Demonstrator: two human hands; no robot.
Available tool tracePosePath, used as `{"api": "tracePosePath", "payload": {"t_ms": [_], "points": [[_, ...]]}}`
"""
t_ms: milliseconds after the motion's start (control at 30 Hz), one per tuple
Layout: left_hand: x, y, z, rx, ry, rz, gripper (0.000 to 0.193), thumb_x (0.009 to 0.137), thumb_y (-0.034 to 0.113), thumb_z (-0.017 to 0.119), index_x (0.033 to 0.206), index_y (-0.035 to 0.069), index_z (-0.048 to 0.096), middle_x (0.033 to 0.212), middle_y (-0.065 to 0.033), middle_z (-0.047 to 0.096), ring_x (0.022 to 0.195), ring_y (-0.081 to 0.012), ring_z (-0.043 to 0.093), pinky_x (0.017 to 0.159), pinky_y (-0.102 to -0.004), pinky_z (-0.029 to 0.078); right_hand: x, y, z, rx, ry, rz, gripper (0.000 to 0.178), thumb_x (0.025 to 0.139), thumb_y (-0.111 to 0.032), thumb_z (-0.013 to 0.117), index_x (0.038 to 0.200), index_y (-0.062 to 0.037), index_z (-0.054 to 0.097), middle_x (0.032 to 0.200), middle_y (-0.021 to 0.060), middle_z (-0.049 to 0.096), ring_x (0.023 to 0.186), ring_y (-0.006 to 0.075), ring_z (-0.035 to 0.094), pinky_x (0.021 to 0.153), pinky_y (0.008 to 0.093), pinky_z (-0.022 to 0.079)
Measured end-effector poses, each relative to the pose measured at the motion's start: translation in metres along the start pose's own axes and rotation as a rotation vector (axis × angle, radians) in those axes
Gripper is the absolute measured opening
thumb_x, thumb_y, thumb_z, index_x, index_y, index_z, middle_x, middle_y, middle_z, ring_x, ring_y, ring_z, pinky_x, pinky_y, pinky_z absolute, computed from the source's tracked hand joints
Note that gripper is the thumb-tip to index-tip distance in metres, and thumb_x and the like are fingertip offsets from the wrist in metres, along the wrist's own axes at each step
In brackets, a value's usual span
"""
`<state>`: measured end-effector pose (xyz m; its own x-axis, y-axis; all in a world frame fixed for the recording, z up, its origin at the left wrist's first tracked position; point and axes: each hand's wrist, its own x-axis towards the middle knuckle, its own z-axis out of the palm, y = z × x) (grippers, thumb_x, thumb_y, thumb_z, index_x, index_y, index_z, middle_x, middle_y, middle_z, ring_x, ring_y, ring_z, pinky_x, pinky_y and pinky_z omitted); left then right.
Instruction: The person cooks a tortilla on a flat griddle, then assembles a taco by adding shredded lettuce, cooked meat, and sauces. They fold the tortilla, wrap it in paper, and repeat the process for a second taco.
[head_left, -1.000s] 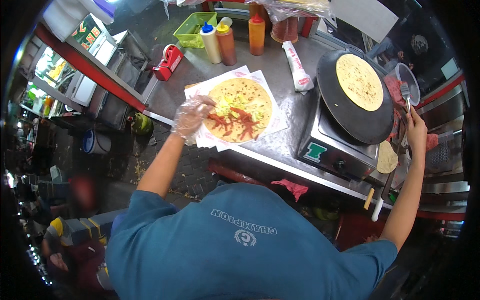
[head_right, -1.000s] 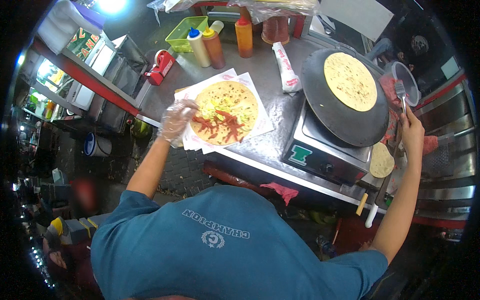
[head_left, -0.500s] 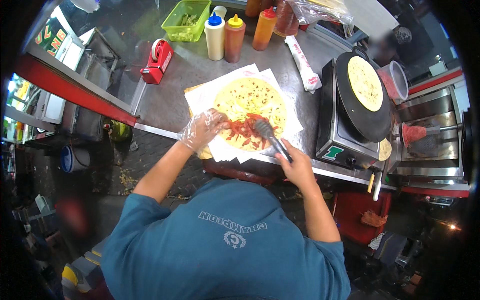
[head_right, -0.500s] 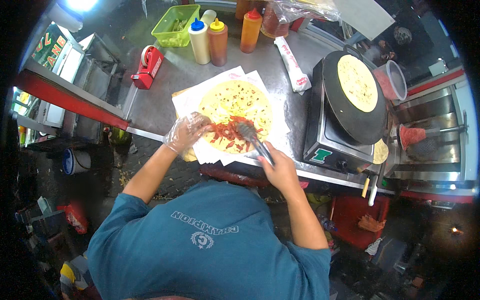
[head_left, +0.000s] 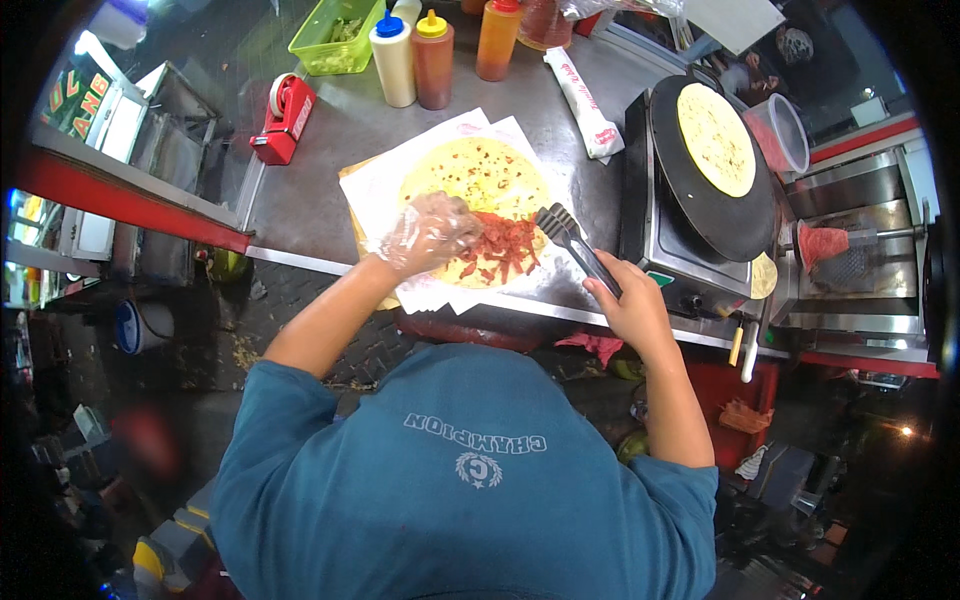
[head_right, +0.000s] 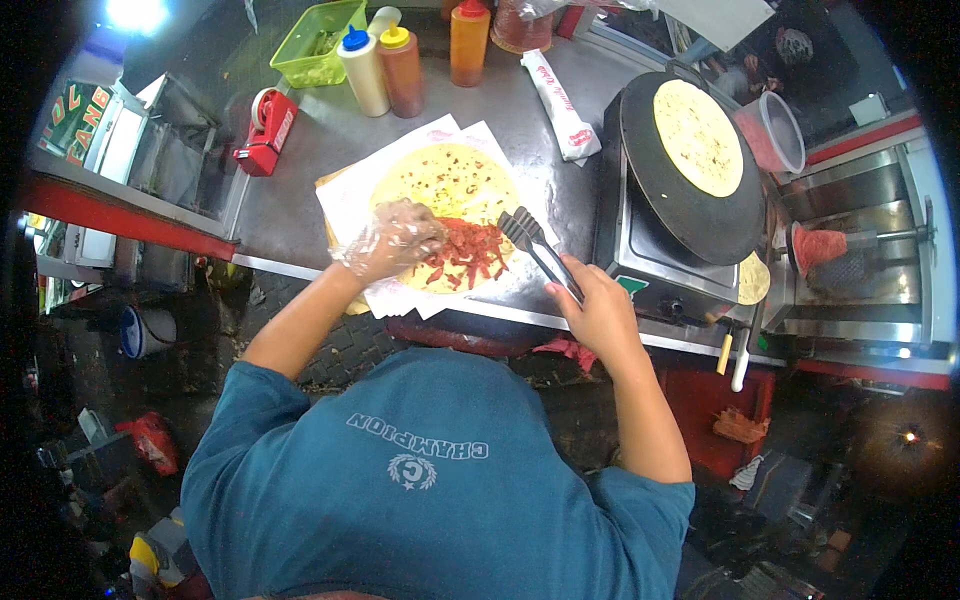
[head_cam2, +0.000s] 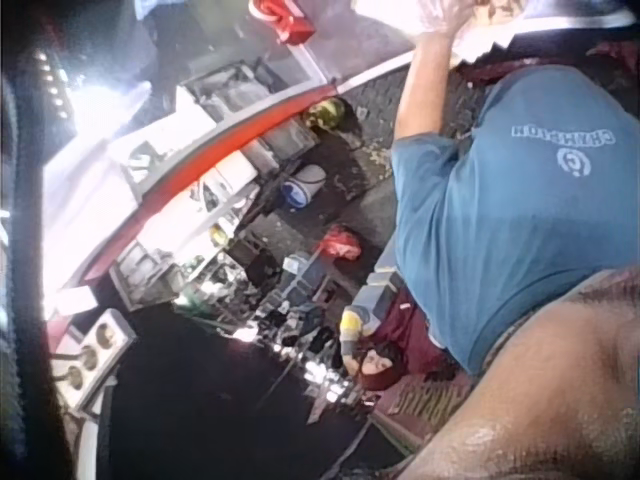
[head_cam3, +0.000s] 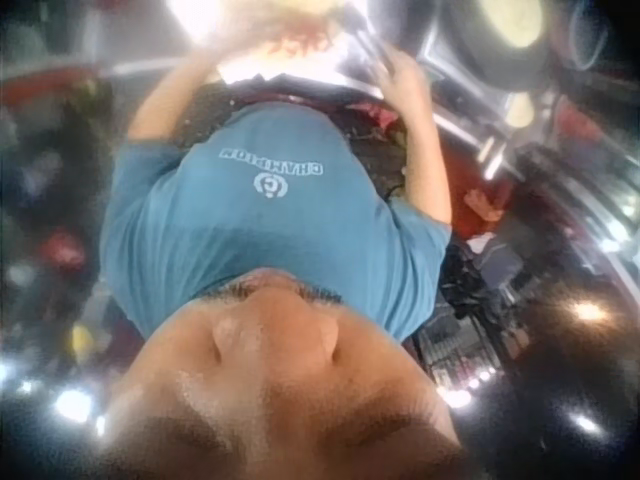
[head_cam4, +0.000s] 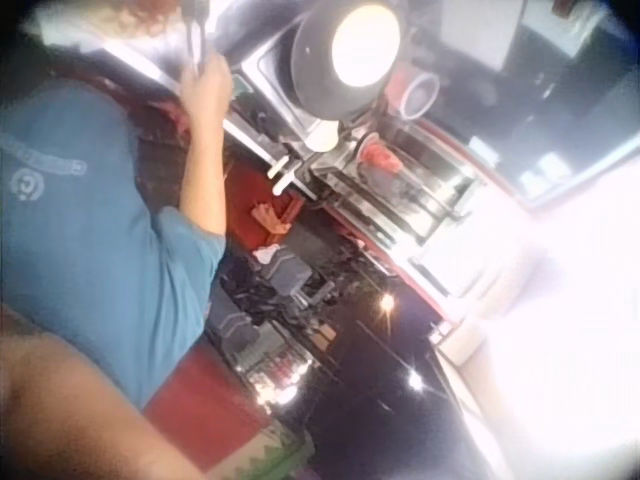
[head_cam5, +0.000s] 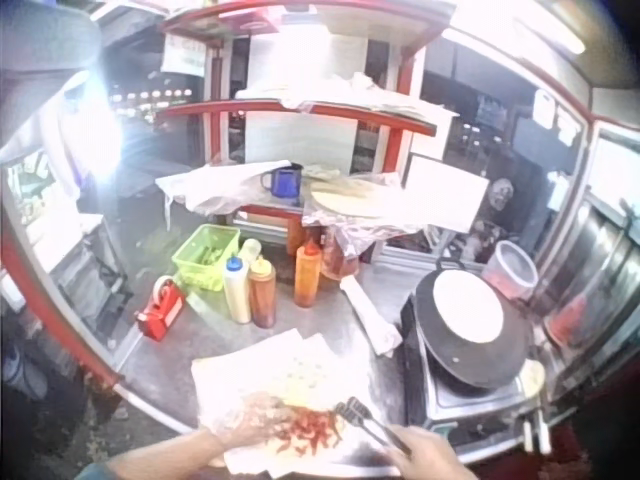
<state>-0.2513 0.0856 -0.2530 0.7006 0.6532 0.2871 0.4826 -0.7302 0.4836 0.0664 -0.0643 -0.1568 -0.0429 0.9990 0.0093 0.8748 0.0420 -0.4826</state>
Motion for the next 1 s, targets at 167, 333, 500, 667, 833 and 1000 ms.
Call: {"api": "tracePosePath", "payload": {"t_ms": [167, 333, 500, 667, 833, 1000], "points": [[-0.032, 0.022, -0.030, 0.097, 0.290, -0.051, 0.014, 0.091, 0.022, 0.076, 0.103, 0.014, 0.076, 0.102, -0.0077, 0.071, 0.094, -0.0281, 0.071, 0.083, -0.0428, 0.058, -0.055, 0.009, 0.025, -0.119, 0.020, -0.101, 0.046, 0.094, -0.031, 0.076, 0.132, -0.0078, 0.066, 0.094, 0.0161, 0.070, 0.081, 0.0363, 0.071, 0.069, 0.0448, 0.057], [-0.058, 0.077, 0.004, -0.301, 0.318, -0.296, 0.017, 0.088, 0.016, 0.082, 0.097, 0.004, 0.076, 0.095, -0.0100, 0.076, 0.088, -0.0280, 0.073, 0.078, -0.0391, 0.059, -0.055, 0.005, 0.056, -0.025, 0.122, -0.144, 0.042, 0.093, -0.027, 0.075, 0.130, -0.0088, 0.068, 0.087, 0.0121, 0.068, 0.071, 0.0327, 0.069, 0.063, 0.0416, 0.056], [-0.053, 0.076, 0.002, -0.289, 0.336, -0.420, 0.022, 0.087, 0.014, 0.082, 0.105, 0.006, 0.074, 0.100, -0.0118, 0.075, 0.091, -0.0297, 0.071, 0.080, -0.0399, 0.057, -0.017, -0.024, 0.035, 0.015, 0.107, -0.151, 0.042, 0.093, -0.024, 0.075, 0.131, -0.0097, 0.069, 0.084, 0.0136, 0.067, 0.071, 0.0309, 0.068, 0.065, 0.0410, 0.054], [-0.052, 0.051, -0.004, 0.072, 0.090, -0.155, 0.030, 0.087, 0.024, 0.079, 0.114, 0.013, 0.074, 0.112, -0.0113, 0.073, 0.105, -0.0346, 0.068, 0.092, -0.0468, 0.055, -0.011, 0.041, -0.083, 0.149, 0.441, -0.163, 0.043, 0.098, -0.029, 0.069, 0.136, -0.0087, 0.067, 0.093, 0.0151, 0.071, 0.080, 0.0306, 0.069, 0.075, 0.0395, 0.055], [-0.031, 0.076, -0.015, -0.015, 0.247, -0.165, 0.018, 0.088, 0.015, 0.079, 0.104, 0.007, 0.076, 0.106, -0.0132, 0.076, 0.100, -0.0334, 0.071, 0.092, -0.0434, 0.056, -0.023, 0.229, -0.207, 0.261, 0.587, 0.561, 0.042, 0.109, -0.034, 0.051, 0.128, 0.0013, 0.065, 0.104, 0.0226, 0.073, 0.076, 0.0296, 0.071, 0.074, 0.0425, 0.057], [-0.026, 0.073, -0.004, 0.166, 0.327, -0.371, 0.019, 0.100, 0.020, 0.069, 0.108, 0.003, 0.073, 0.107, -0.0153, 0.075, 0.102, -0.0326, 0.070, 0.091, -0.0431, 0.054, -0.011, 0.377, -0.186, -0.276, 0.371, 0.784, 0.032, 0.102, -0.017, 0.049, 0.120, 0.0029, 0.066, 0.119, 0.0297, 0.070, 0.111, 0.0454, 0.069, 0.094, 0.0534, 0.055]]}}
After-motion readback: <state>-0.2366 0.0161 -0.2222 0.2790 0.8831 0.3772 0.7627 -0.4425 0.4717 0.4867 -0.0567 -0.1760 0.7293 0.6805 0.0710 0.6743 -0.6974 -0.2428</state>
